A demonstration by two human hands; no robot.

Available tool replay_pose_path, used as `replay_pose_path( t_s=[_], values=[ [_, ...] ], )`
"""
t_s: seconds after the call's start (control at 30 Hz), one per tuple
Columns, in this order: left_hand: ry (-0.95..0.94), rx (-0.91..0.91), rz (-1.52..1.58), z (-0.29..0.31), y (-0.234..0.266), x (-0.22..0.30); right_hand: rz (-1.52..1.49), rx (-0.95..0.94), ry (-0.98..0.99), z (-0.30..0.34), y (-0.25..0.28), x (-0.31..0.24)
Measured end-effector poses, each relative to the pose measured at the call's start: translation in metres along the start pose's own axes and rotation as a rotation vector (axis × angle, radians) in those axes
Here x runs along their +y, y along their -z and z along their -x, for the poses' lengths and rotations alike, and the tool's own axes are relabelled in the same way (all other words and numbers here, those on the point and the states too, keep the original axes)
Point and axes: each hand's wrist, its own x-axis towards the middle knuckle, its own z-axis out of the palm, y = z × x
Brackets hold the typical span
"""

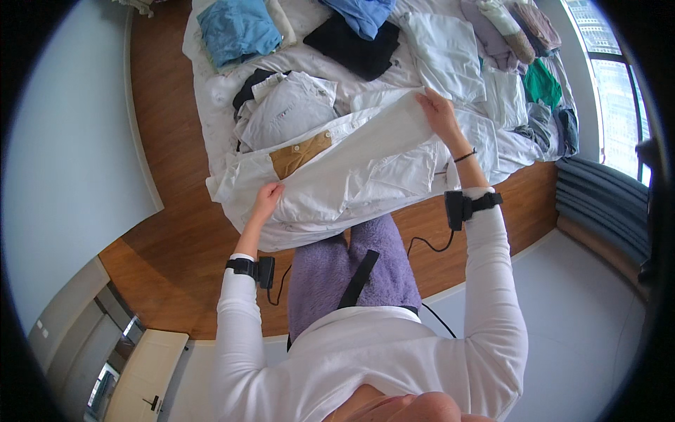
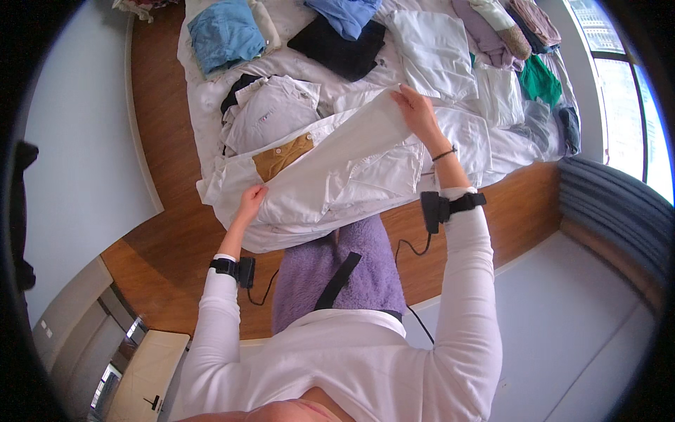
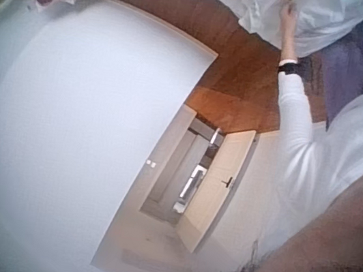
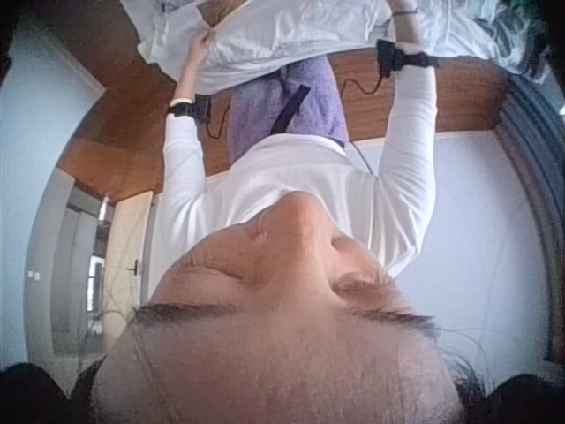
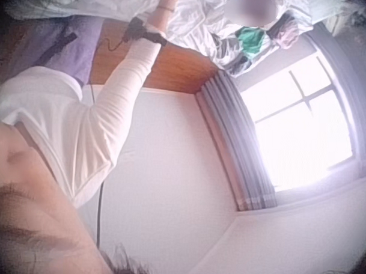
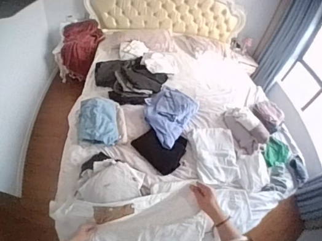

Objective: The person folds a pair of light gray trousers on a bed, then carries the folded item to a closet and places it on a shelf.

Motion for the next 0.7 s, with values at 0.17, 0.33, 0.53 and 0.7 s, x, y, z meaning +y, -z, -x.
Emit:
replay_pose_path(
  t_s=[0.17,0.33,0.53,0.7],
  values=[
    [-0.096,0.06,-0.247,-0.002,-0.001,0.021,0.03,-0.083,-0.177,-0.01,-0.005,0.045],
    [-0.115,0.071,-0.288,-0.003,-0.005,0.027,-0.322,-0.077,-0.422,0.014,-0.019,0.069],
    [-0.104,0.093,-0.302,-0.003,-0.006,0.023,-0.482,-0.062,-0.403,0.033,-0.025,0.082],
    [-0.068,0.148,-0.487,0.0,-0.007,0.03,-0.426,-0.005,-0.434,0.025,-0.025,0.09]
  ],
)
